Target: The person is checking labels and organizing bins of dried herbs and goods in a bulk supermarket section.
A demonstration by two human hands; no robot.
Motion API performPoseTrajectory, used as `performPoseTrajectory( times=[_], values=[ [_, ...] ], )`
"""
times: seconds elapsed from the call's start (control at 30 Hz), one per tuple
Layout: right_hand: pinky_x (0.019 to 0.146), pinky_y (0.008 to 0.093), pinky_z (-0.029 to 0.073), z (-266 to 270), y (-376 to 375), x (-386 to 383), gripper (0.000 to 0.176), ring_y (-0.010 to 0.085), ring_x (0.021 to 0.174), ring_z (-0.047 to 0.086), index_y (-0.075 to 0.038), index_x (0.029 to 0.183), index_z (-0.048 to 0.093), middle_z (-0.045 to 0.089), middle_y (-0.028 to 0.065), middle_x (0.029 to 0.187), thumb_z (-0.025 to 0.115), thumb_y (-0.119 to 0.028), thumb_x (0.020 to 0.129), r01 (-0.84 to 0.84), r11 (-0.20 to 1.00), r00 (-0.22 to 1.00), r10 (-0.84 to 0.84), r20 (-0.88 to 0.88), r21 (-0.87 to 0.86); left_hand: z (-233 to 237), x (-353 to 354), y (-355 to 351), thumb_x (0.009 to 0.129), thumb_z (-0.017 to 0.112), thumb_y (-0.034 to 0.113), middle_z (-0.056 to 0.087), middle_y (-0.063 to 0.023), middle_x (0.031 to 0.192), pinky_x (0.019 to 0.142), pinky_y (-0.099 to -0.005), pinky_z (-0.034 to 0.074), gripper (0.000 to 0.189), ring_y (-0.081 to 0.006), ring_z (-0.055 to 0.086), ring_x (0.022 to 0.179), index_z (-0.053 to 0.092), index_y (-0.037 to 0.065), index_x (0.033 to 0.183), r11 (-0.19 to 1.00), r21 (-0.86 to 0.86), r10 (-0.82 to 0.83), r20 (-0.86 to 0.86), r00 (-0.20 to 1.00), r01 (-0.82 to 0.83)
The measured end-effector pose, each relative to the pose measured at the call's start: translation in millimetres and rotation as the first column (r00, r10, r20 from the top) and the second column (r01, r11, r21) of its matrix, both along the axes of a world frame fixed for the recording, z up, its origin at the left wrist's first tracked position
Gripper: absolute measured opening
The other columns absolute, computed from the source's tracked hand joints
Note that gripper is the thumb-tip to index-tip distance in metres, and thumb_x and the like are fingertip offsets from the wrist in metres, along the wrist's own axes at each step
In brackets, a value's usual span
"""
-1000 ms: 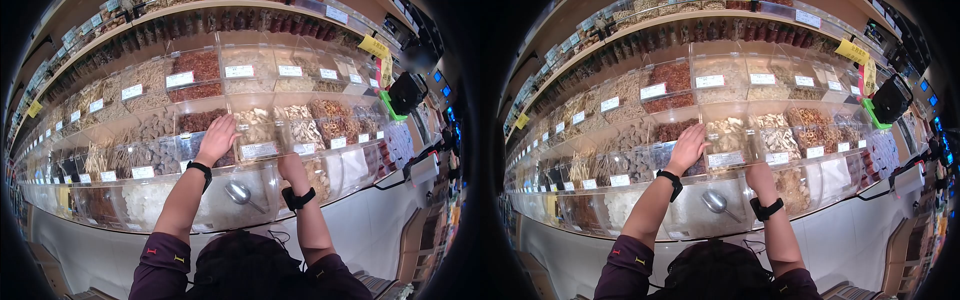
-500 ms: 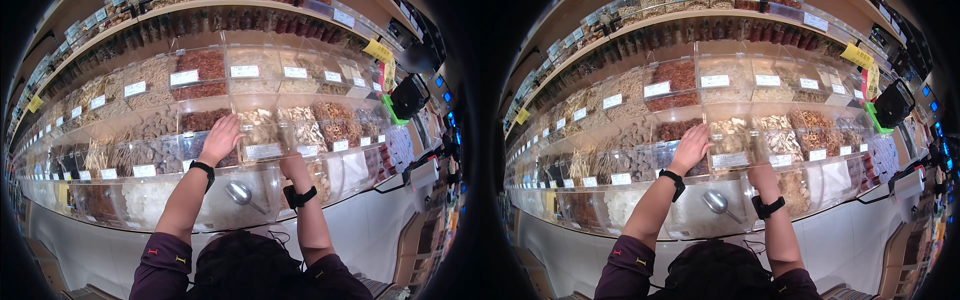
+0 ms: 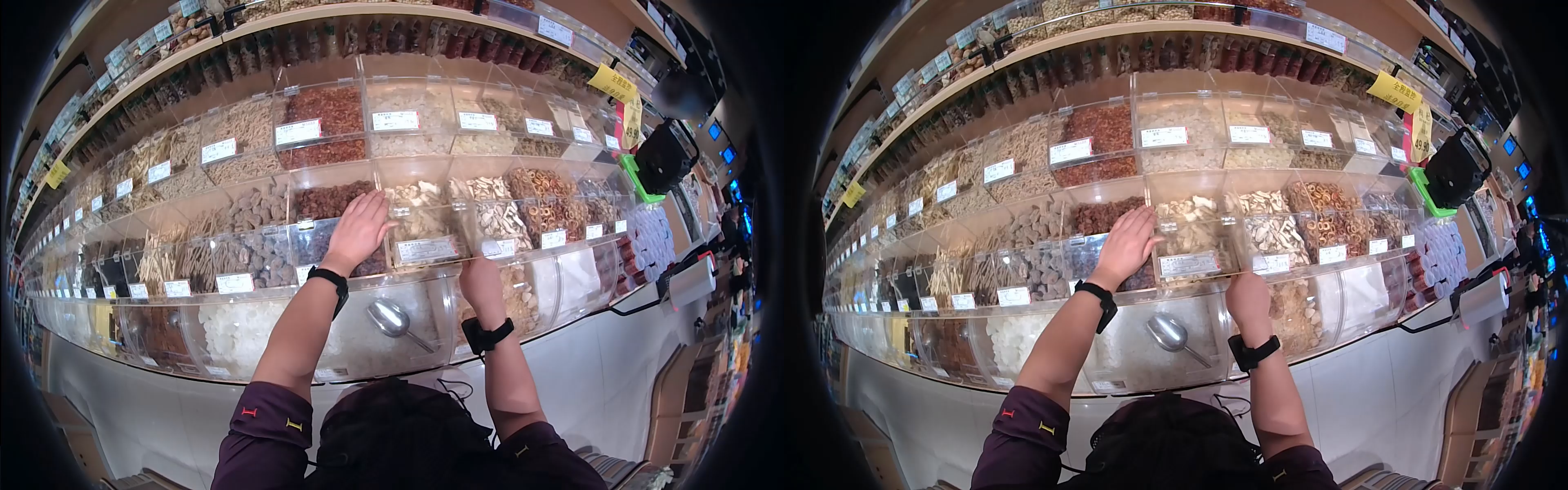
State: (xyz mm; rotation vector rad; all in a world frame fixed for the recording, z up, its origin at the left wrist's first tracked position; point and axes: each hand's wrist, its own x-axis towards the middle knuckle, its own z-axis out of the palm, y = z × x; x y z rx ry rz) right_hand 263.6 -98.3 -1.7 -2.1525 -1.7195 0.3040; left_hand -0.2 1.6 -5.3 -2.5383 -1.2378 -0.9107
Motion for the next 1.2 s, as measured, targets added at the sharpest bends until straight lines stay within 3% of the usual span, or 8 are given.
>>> performPoseTrajectory(
  times=[0.27, 0.5, 0.7, 0.77, 0.9, 0.97, 1.1, 1.2],
  values=[
    [0.072, 0.0533, 0.055, -6, 33, -6, 0.016, 0.044, 0.085, 0.069, 0.001, 0.097, 0.059, 0.069, 0.0246, 0.09, 0.061, -0.014, 0.091, -0.119, 0.965, 0.993, 0.112, 0.043, 0.235, 0, 0, 0, 0.095, 0.065, 0.031, 0.061, -0.0176, 0.137, 0.115, -0.0449, 0.039, 0.047, -0.0318, 0.053, 0.133, 0.06, -0.002, 0.129, 1.0, 0.001, -0.001, -0.007, 1.0, 0.001],
    [0.073, 0.0542, 0.051, -26, 47, -3, 0.02, 0.0463, 0.087, 0.065, 0.001, 0.098, 0.058, 0.066, 0.0255, 0.089, 0.061, -0.019, 0.093, -0.232, 0.952, 0.969, 0.21, 0.128, 0.2, 0, 0, 1, 0.096, 0.064, 0.032, 0.06, -0.0175, 0.137, 0.116, -0.0444, 0.038, 0.047, -0.0311, 0.052, 0.134, 0.06, -0.003, 0.128, 1.0, 0.003, 0.0, -0.001, 1.0, 0.0],
    [0.073, 0.0513, 0.054, -42, 59, 11, 0.025, 0.0433, 0.087, 0.067, 0.001, 0.098, 0.064, 0.067, 0.0242, 0.089, 0.065, -0.023, 0.093, -0.19, 0.961, 0.982, 0.185, 0.043, 0.201, 0, 0, 0, 0.094, 0.066, 0.03, 0.061, -0.0174, 0.137, 0.115, -0.0447, 0.039, 0.047, -0.0322, 0.053, 0.133, 0.06, -0.003, 0.127, 1.0, 0.023, -0.008, -0.002, 1.0, 0.008],
    [0.073, 0.0528, 0.053, -50, 71, 16, 0.02, 0.0458, 0.084, 0.066, 0.001, 0.09, 0.068, 0.066, 0.0265, 0.084, 0.064, -0.019, 0.091, -0.45, 0.89, 0.886, 0.433, 0.168, 0.077, 1, 0, 1, 0.094, 0.067, 0.03, 0.061, -0.0173, 0.136, 0.115, -0.0446, 0.039, 0.047, -0.0322, 0.053, 0.133, 0.06, -0.003, 0.127, 1.0, 0.025, -0.009, -0.003, 1.0, 0.009],
    [0.075, 0.054, 0.053, -38, 59, 8, 0.016, 0.0464, 0.085, 0.066, 0.001, 0.083, 0.069, 0.066, 0.0279, 0.082, 0.061, -0.011, 0.089, -0.419, 0.903, 0.906, 0.41, 0.105, 0.095, 1, 0, 0, 0.093, 0.067, 0.029, 0.061, -0.0174, 0.136, 0.115, -0.0447, 0.039, 0.047, -0.0319, 0.053, 0.133, 0.061, -0.003, 0.127, 1.0, 0.014, -0.001, -0.004, 1.0, 0.001],
    [0.073, 0.0531, 0.054, -16, 43, 3, 0.018, 0.0463, 0.084, 0.067, 0.001, 0.083, 0.069, 0.066, 0.0303, 0.081, 0.061, -0.013, 0.089, -0.197, 0.979, 0.971, 0.202, -0.13, 0.051, 1, -1, 0, 0.093, 0.067, 0.029, 0.061, -0.0175, 0.136, 0.115, -0.0447, 0.039, 0.047, -0.0318, 0.053, 0.133, 0.061, -0.003, 0.127, 1.0, 0.016, 0.0, -0.005, 1.0, 0.0],
    [0.077, 0.0532, 0.053, 6, 28, -2, 0.019, 0.0466, 0.088, 0.066, 0.003, 0.085, 0.067, 0.067, 0.0307, 0.086, 0.061, -0.015, 0.091, -0.132, 0.991, 0.99, 0.133, -0.054, 0.011, 2, -1, 0, 0.093, 0.067, 0.029, 0.061, -0.0175, 0.136, 0.115, -0.045, 0.04, 0.047, -0.032, 0.054, 0.132, 0.061, -0.003, 0.127, 1.0, 0.022, -0.007, 0.003, 1.0, 0.007],
    [0.078, 0.0541, 0.052, -28, 41, 0, 0.02, 0.0468, 0.091, 0.066, 0.003, 0.085, 0.065, 0.067, 0.0309, 0.092, 0.062, -0.016, 0.092, -0.074, 0.968, 0.98, 0.115, -0.163, 0.239, 1, -1, 0, 0.093, 0.068, 0.029, 0.062, -0.0174, 0.136, 0.115, -0.0451, 0.04, 0.047, -0.032, 0.054, 0.132, 0.061, -0.003, 0.127, 1.0, 0.015, -0.014, 0.001, 1.0, 0.014]
  ],
)
